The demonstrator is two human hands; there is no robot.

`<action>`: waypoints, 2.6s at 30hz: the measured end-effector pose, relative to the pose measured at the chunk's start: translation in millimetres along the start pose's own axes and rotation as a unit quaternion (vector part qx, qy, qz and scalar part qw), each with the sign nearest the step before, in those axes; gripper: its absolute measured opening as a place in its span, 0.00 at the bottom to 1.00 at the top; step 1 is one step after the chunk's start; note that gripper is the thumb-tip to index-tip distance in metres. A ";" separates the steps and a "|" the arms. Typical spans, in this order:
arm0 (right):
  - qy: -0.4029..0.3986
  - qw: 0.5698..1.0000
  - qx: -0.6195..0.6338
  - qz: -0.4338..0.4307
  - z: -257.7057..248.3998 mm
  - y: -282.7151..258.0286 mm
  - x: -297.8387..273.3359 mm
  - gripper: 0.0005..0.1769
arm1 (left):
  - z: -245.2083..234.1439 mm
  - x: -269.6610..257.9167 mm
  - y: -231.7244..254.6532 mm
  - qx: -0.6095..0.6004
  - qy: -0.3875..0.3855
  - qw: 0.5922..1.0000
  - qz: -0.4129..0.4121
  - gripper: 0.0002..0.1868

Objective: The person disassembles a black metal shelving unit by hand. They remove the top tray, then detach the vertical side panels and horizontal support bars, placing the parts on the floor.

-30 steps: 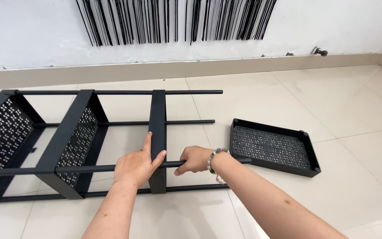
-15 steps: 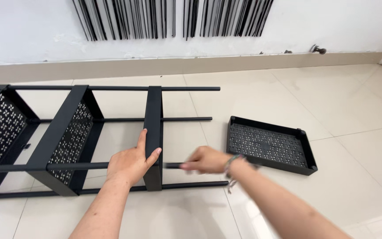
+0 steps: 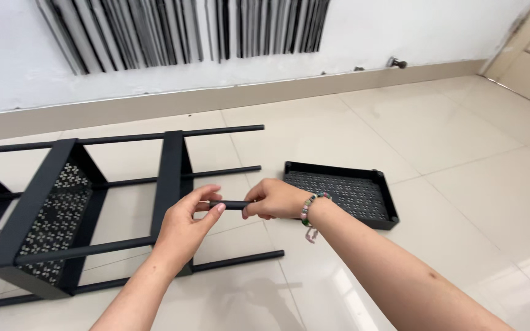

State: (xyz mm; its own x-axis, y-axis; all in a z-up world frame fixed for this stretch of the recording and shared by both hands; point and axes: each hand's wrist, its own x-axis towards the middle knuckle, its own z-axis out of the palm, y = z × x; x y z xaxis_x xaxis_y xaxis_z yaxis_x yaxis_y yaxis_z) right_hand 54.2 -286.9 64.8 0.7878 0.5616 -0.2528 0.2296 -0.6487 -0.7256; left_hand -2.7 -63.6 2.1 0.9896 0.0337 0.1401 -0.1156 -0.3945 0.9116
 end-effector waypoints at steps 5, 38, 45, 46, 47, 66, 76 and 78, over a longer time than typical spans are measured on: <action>0.028 0.997 -0.056 0.043 -30.6 21.2 -41.4 0.16 | 45.1 20.0 12.3 -0.195 -0.028 0.980 -0.036 0.10; 0.441 0.664 0.542 0.265 -62.5 323.4 -64.4 0.20 | 237.2 155.3 -33.1 -0.194 -0.065 0.969 -0.137 0.17; 0.360 0.773 0.457 0.254 -46.8 224.2 -31.0 0.14 | 59.9 149.2 -7.1 0.073 0.145 0.987 0.008 0.15; 0.339 0.788 0.456 0.235 -39.8 209.2 -19.2 0.13 | 34.3 143.0 -13.6 0.130 0.175 0.976 0.027 0.17; 0.320 0.801 0.456 0.217 -29.9 193.1 -7.0 0.13 | 10.7 136.3 -21.9 0.186 0.201 0.961 0.046 0.18; 0.106 0.943 0.309 0.066 134.3 -22.8 143.0 0.20 | -48.4 4.1 -12.2 0.328 -0.029 0.905 -0.268 0.34; 0.100 0.918 0.381 -0.046 142.9 -31.2 96.4 0.11 | -28.6 -34.4 -46.1 0.246 0.124 0.952 -0.133 0.39; 0.095 0.931 0.349 -0.044 139.4 -29.2 90.0 0.12 | -21.9 -36.6 -56.0 0.193 0.106 0.962 -0.163 0.39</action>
State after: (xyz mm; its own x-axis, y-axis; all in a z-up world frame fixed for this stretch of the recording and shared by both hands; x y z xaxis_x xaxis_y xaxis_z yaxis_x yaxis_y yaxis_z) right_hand 38.8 -145.8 -26.1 0.8861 0.4519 -0.1033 -0.0774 -0.0754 -0.9941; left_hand -34.3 -22.6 -45.7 0.9231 0.3841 -0.0166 0.2797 -0.6414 0.7144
